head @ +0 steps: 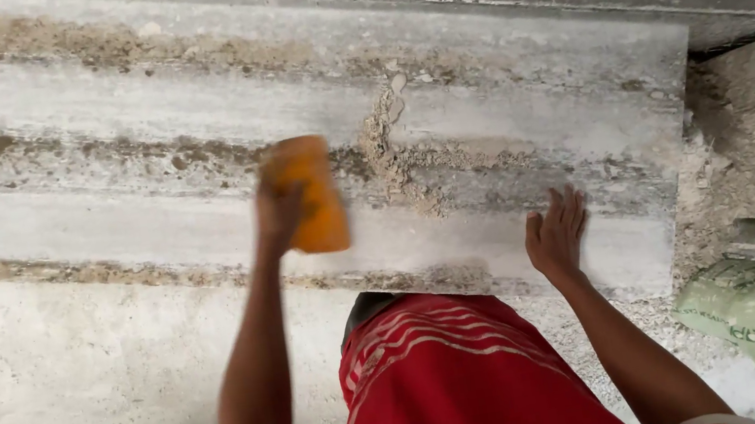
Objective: Scraping residue off a workbench and preparing decorative plaster moldings.
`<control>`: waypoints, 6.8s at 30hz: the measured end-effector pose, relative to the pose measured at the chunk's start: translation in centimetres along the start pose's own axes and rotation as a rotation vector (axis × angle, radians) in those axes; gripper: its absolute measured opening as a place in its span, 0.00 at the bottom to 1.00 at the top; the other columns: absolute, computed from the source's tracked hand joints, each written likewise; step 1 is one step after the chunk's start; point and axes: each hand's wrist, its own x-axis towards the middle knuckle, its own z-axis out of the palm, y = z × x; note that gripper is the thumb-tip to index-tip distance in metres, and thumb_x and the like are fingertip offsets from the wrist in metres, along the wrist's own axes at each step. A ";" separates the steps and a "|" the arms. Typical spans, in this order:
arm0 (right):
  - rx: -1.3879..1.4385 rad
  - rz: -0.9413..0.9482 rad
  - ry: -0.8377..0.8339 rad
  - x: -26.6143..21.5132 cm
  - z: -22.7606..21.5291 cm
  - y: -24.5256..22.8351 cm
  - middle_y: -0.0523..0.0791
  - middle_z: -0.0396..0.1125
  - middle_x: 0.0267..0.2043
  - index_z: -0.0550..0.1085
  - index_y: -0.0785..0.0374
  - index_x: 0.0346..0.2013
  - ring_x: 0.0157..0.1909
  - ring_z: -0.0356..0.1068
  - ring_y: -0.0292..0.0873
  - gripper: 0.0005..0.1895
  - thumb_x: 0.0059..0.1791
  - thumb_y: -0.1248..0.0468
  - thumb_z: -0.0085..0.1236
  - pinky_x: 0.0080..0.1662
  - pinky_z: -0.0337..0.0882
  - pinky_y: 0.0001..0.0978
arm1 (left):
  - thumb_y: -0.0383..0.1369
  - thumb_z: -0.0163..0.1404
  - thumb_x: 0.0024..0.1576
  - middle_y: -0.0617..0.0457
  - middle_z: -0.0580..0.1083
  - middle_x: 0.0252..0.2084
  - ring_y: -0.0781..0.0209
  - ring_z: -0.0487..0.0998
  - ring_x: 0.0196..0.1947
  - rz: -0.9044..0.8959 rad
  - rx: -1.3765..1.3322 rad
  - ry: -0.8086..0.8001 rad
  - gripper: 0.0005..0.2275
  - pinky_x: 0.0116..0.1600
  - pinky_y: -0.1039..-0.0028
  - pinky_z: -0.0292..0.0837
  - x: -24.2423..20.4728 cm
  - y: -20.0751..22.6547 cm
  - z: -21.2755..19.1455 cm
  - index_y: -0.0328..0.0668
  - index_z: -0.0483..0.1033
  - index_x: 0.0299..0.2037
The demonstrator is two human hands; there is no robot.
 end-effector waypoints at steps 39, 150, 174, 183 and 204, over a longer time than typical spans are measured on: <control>-0.177 -0.074 0.155 2.9 -0.5 3.3 0.56 0.50 0.74 0.62 0.68 0.68 0.79 0.45 0.58 0.27 0.60 0.53 0.33 0.76 0.41 0.59 | 0.27 0.49 0.61 0.49 0.77 0.42 0.65 0.82 0.36 0.222 0.533 -0.129 0.17 0.35 0.71 0.83 -0.5 -2.2 3.1 0.34 0.63 0.60; -0.118 -0.014 0.258 4.1 -4.4 8.1 0.54 0.56 0.72 0.66 0.64 0.67 0.76 0.50 0.58 0.24 0.59 0.57 0.39 0.74 0.44 0.62 | 0.26 0.50 0.60 0.42 0.76 0.49 0.52 0.79 0.47 0.500 0.809 -0.353 0.17 0.49 0.63 0.77 8.9 0.4 11.9 0.35 0.67 0.59; -0.064 -0.009 0.218 3.8 -4.8 8.4 0.54 0.54 0.73 0.65 0.63 0.69 0.78 0.47 0.59 0.26 0.61 0.52 0.33 0.75 0.40 0.62 | 0.32 0.54 0.57 0.32 0.77 0.31 0.29 0.79 0.32 0.348 1.101 -0.155 0.30 0.36 0.48 0.76 4.1 -8.5 26.2 0.34 0.59 0.69; -0.365 0.189 0.144 4.5 -4.0 20.5 0.57 0.46 0.80 0.58 0.66 0.75 0.78 0.44 0.63 0.32 0.61 0.50 0.29 0.70 0.43 0.64 | 0.30 0.51 0.58 0.36 0.78 0.39 0.38 0.84 0.37 0.540 0.886 -0.150 0.15 0.38 0.55 0.79 3.4 -4.7 14.2 0.34 0.66 0.53; -0.002 0.221 0.090 4.1 -8.2 15.8 0.58 0.45 0.78 0.58 0.64 0.75 0.71 0.54 0.66 0.35 0.61 0.44 0.29 0.59 0.64 0.60 | 0.31 0.53 0.59 0.31 0.74 0.35 0.26 0.74 0.37 0.624 0.849 -0.081 0.14 0.36 0.52 0.72 4.3 -11.2 24.2 0.34 0.67 0.52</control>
